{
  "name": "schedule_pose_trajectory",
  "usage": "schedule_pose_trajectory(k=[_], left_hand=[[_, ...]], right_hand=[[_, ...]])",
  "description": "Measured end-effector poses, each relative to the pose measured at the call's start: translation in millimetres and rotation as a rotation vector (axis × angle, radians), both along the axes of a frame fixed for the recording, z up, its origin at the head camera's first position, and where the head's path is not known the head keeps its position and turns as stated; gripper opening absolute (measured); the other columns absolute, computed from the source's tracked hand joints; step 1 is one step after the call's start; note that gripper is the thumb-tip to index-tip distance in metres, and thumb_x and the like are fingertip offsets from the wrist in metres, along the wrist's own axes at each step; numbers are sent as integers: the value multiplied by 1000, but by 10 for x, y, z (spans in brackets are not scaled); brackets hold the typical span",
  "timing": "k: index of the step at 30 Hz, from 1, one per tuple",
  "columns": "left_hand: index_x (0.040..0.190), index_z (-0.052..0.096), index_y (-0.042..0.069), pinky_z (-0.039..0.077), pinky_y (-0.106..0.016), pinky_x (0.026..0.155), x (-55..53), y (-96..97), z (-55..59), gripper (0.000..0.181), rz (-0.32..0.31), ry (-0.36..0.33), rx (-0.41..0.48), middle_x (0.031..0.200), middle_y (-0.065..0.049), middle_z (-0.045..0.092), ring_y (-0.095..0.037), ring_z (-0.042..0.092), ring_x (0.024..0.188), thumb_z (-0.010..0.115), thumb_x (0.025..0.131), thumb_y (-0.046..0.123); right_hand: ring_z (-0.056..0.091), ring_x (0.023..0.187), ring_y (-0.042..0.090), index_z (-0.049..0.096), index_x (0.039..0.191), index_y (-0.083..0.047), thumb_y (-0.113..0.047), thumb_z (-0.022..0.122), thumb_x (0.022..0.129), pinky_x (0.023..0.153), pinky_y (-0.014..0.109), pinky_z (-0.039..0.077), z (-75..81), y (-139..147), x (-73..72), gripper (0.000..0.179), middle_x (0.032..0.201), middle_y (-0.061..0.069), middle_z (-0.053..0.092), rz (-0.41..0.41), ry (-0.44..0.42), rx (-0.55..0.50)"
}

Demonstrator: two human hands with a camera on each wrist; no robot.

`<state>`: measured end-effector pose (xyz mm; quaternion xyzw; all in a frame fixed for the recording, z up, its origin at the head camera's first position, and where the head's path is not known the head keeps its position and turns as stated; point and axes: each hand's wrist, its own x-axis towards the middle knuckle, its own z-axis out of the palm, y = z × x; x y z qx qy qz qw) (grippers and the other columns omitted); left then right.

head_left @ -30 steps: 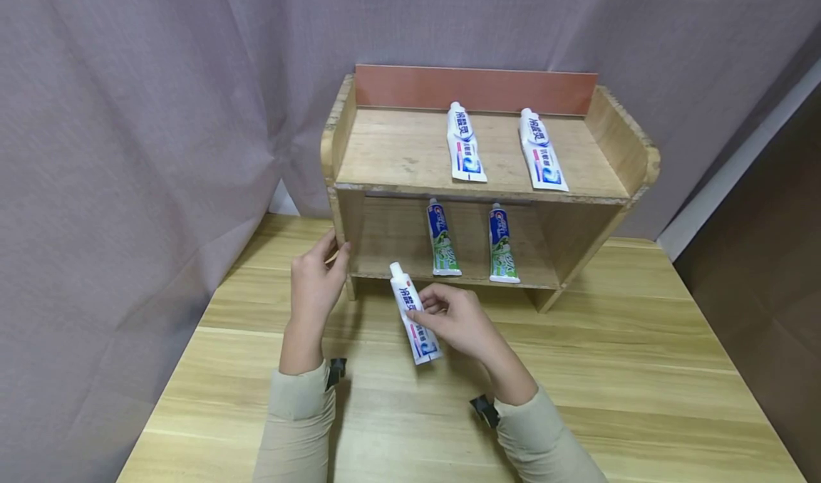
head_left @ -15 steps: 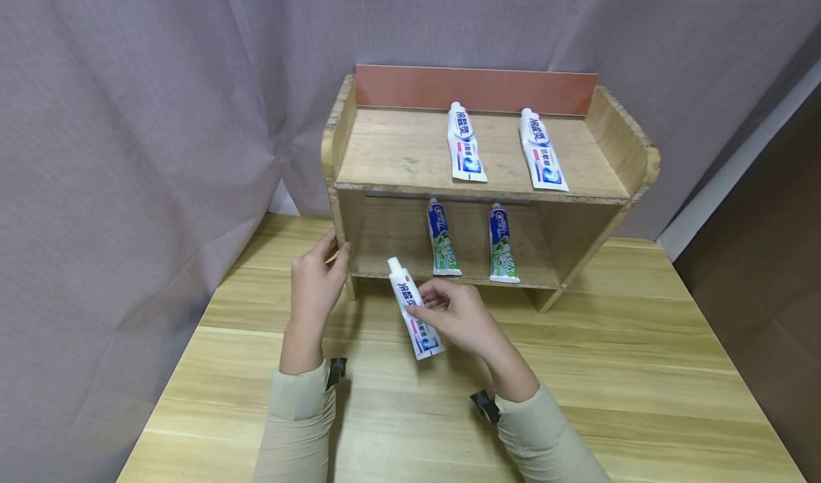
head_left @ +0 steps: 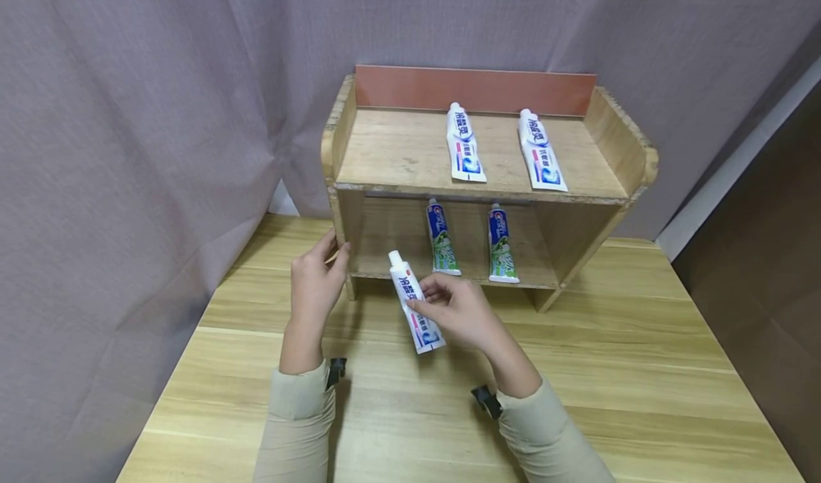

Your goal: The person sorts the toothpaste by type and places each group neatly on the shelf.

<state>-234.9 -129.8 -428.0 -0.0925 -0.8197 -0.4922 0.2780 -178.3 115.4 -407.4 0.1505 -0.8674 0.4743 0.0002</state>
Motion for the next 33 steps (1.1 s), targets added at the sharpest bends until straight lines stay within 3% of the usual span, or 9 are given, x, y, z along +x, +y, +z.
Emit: schedule_pose_trajectory(k=[33], left_hand=[[126, 68, 2, 63, -27, 82, -4, 1, -7, 31, 5, -3, -1, 115, -18, 72, -32, 71, 105, 67, 97, 12]], right_hand=[[70, 81, 17, 71, 99, -6, -19, 82, 86, 72, 26, 65, 243, 2, -91, 21, 91, 5, 74, 29, 69, -21]])
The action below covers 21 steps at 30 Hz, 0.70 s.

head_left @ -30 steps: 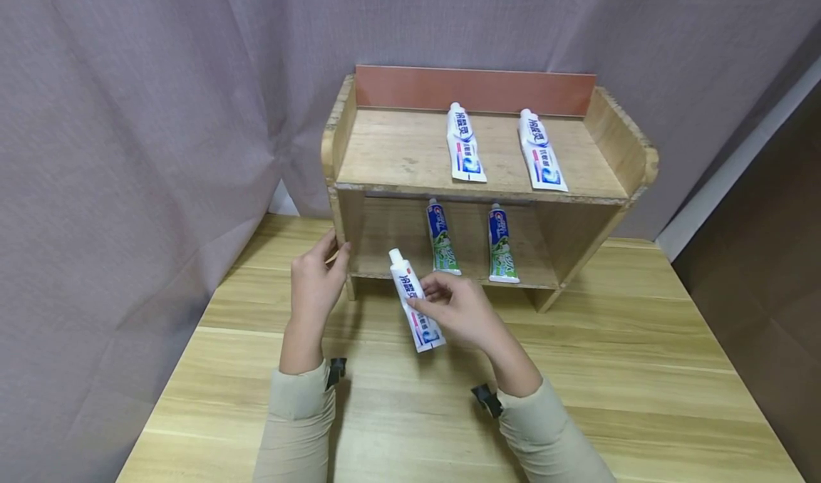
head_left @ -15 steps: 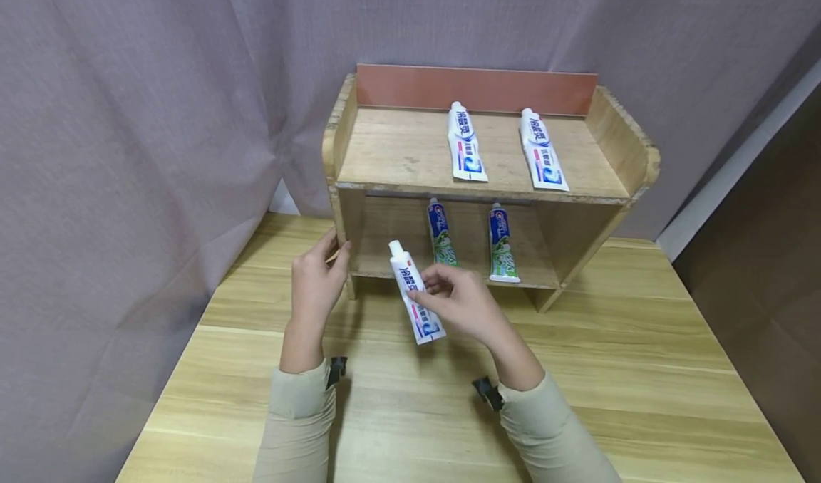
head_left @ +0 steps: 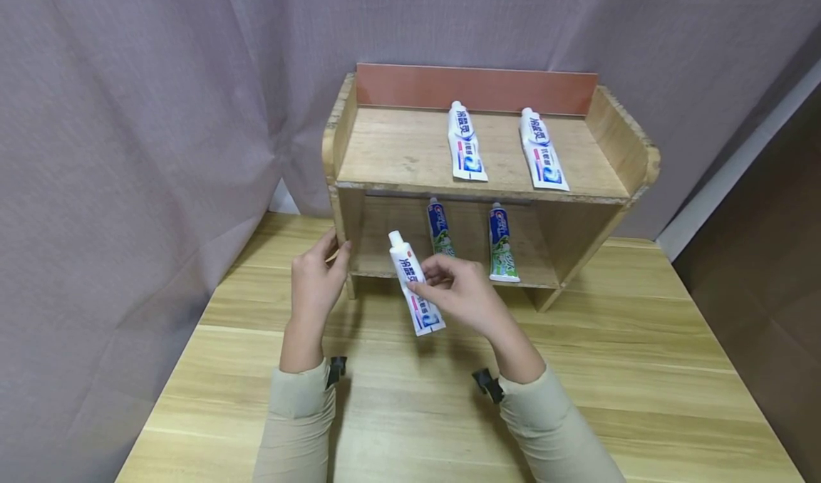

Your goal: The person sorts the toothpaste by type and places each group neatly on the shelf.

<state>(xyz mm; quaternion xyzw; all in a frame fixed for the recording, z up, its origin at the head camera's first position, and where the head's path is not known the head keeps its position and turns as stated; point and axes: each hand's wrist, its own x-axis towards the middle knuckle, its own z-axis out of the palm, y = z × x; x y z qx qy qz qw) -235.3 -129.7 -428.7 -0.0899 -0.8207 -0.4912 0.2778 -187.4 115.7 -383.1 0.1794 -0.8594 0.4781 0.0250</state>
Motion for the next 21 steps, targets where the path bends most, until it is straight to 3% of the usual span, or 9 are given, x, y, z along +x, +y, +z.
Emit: schedule_pose_trajectory(k=[13, 21], left_hand=[[126, 68, 3, 63, -28, 81, -3, -5, 0, 30, 4, -2, -9, 115, -18, 72, -32, 71, 105, 67, 97, 12], [127, 68, 2, 63, -27, 82, 2, 0, 9, 31, -1, -11, 3, 115, -18, 72, -31, 71, 106, 66, 98, 12]], right_hand=[[72, 83, 19, 71, 100, -4, -18, 82, 86, 73, 24, 65, 93, -7, -26, 22, 93, 7, 74, 5, 4, -63], [71, 80, 18, 72, 99, -6, -19, 82, 86, 69, 25, 65, 150, -3, -31, 22, 92, 6, 74, -11, 32, -37]])
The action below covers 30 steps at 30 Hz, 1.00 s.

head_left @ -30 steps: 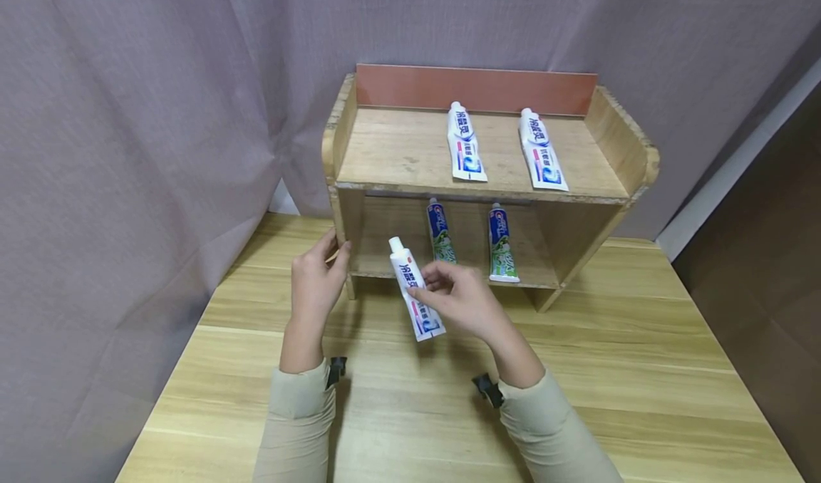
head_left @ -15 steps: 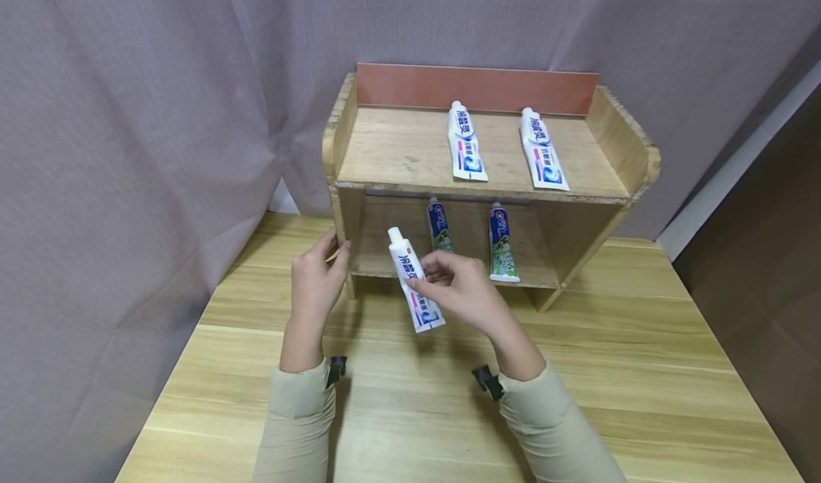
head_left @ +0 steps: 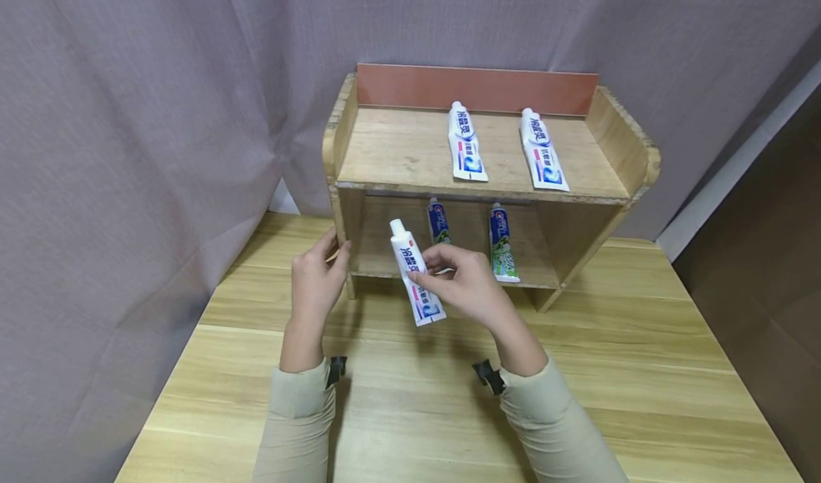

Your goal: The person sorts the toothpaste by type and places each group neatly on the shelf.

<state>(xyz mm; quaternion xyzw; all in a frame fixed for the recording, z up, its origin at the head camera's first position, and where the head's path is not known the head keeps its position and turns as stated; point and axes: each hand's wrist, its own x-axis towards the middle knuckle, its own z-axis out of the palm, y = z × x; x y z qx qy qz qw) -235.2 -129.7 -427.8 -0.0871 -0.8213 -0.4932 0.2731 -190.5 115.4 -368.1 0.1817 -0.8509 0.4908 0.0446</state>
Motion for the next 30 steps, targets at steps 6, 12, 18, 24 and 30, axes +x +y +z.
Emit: schedule_pose_trajectory(k=[6, 12, 18, 24, 30], left_hand=[[127, 68, 2, 63, -26, 82, -1, -1, -3, 31, 3, 3, 4, 114, -18, 72, -31, 71, 106, 67, 97, 12], [127, 68, 2, 62, -24, 82, -1, -1, -7, 31, 4, -5, 0, 115, -18, 72, -29, 70, 107, 66, 98, 13], [127, 67, 2, 62, -25, 82, 6, 1, 4, 32, 2, -6, -3, 115, -18, 71, -29, 70, 107, 66, 97, 13], [128, 67, 2, 62, -26, 83, 13, 4, 11, 32, 0, -19, 3, 115, -18, 72, -29, 70, 108, 66, 98, 13], [127, 68, 3, 62, -25, 83, 13, 7, 5, 31, 1, -23, 5, 115, -17, 72, -29, 70, 108, 66, 98, 13]], right_hand=[[71, 77, 18, 72, 99, -6, -19, 82, 85, 66, 25, 65, 37, 7, -9, 22, 91, 6, 74, -11, 25, 10], [70, 80, 18, 72, 98, -8, -21, 83, 85, 68, 26, 65, 66, 12, -24, 21, 91, 4, 74, -23, 49, 12], [70, 81, 17, 72, 98, -7, -20, 83, 85, 69, 29, 65, 113, 15, -34, 21, 92, 4, 74, -29, 74, 13], [70, 81, 16, 72, 100, -8, -23, 82, 86, 68, 29, 65, 168, 27, -41, 22, 93, 3, 74, -28, 88, 25], [70, 83, 15, 72, 100, -9, -24, 81, 87, 70, 30, 65, 195, 36, -65, 22, 94, 1, 74, -29, 106, 24]])
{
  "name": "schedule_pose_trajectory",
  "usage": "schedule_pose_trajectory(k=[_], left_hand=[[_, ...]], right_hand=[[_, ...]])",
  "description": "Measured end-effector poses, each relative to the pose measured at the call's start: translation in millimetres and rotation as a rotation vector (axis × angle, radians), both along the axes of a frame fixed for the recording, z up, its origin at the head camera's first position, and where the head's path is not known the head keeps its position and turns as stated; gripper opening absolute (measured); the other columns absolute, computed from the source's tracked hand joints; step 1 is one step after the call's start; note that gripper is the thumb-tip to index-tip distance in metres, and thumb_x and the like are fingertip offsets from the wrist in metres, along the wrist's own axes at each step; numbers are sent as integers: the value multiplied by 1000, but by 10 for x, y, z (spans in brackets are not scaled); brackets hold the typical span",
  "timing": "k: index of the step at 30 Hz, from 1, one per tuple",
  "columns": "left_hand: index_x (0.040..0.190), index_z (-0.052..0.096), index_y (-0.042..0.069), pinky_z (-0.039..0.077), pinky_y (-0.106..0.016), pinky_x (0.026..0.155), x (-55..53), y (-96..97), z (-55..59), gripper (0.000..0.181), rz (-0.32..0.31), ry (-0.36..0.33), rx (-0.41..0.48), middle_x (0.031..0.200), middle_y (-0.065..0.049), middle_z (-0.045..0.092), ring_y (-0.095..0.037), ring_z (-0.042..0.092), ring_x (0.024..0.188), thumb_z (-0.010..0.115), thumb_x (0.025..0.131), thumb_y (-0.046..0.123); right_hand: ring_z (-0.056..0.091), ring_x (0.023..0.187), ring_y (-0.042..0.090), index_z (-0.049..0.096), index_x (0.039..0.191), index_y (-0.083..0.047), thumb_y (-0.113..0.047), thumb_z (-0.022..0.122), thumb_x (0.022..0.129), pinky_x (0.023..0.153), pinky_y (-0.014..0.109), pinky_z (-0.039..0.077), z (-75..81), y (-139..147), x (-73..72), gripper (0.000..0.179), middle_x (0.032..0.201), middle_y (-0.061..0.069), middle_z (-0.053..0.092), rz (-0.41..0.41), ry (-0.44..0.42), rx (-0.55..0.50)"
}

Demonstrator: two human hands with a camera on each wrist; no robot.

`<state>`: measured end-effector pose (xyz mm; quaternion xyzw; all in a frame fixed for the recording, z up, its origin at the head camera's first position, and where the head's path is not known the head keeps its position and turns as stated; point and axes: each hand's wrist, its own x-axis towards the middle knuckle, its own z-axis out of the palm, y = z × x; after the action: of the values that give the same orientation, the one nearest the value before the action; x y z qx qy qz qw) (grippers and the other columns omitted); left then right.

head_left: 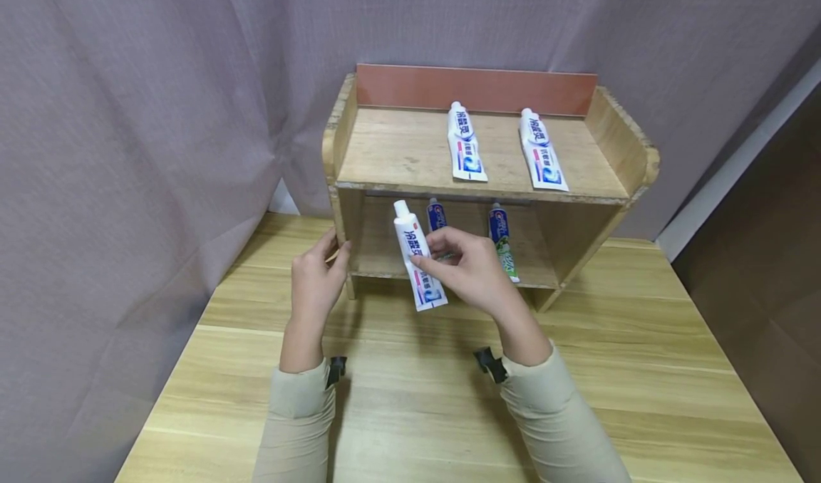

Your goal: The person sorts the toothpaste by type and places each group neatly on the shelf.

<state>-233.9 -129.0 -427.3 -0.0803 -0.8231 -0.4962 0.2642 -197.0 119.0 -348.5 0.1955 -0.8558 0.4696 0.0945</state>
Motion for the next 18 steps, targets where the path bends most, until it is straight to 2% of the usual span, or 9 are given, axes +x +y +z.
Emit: schedule_pose_trajectory(k=[18], left_hand=[[129, 67, 3, 63, -26, 83, -11, -5, -9, 33, 3, 1, 1, 117, -18, 71, -29, 70, 108, 66, 98, 14]], right_hand=[[70, 77, 14, 72, 101, -11, -28, 79, 90, 66, 28, 65, 136, 30, -25, 22, 94, 0, 74, 9, 13, 4]])
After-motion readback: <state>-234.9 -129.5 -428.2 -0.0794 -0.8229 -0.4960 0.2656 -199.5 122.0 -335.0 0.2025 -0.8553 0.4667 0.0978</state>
